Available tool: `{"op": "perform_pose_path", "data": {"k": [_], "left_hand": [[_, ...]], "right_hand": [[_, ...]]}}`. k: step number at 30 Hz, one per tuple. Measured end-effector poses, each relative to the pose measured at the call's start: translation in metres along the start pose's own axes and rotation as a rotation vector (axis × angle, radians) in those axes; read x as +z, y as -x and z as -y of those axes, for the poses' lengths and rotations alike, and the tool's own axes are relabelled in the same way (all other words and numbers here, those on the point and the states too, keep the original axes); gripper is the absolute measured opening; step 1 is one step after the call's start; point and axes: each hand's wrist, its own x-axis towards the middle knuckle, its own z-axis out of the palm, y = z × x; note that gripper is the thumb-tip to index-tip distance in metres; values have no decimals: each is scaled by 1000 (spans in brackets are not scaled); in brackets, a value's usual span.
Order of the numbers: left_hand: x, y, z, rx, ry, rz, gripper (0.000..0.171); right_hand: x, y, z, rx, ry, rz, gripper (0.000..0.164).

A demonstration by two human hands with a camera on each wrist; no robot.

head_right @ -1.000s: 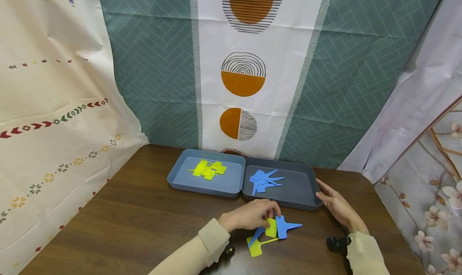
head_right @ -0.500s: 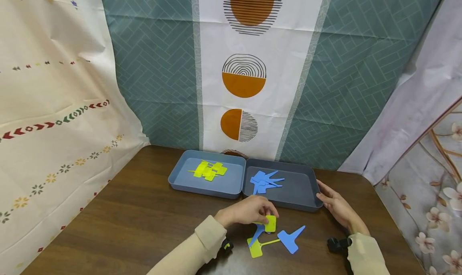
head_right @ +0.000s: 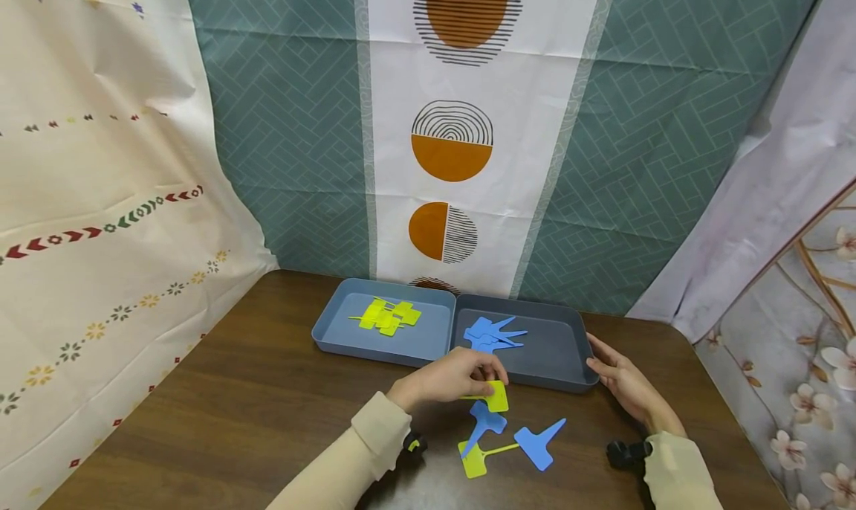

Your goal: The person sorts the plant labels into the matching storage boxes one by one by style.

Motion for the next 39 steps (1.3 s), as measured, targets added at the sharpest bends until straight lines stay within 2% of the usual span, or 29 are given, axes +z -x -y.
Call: {"op": "perform_pose_path", "data": {"k": [5,21,25,28,34,39], "left_hand": [[-11,2,-1,-7,-16,-50,19],[-37,13,2,-29,68,-169,19],[-44,16,4,-24,61,-194,19],[-50,20,7,-20,62,-217,20],[-63,25,13,-58,48,-253,20],[-78,29,21,-87,-9,-255,18]], "right_hand": [[1,2,0,1,-11,6,72],[1,3,1,27,-30,-10,72],[1,3,1,24,-56,-4,73],[0,2,0,22,-33,-2,73],[-1,2,0,-3,-20,2,72],[-1,1,0,-1,-12,5,72]]}}
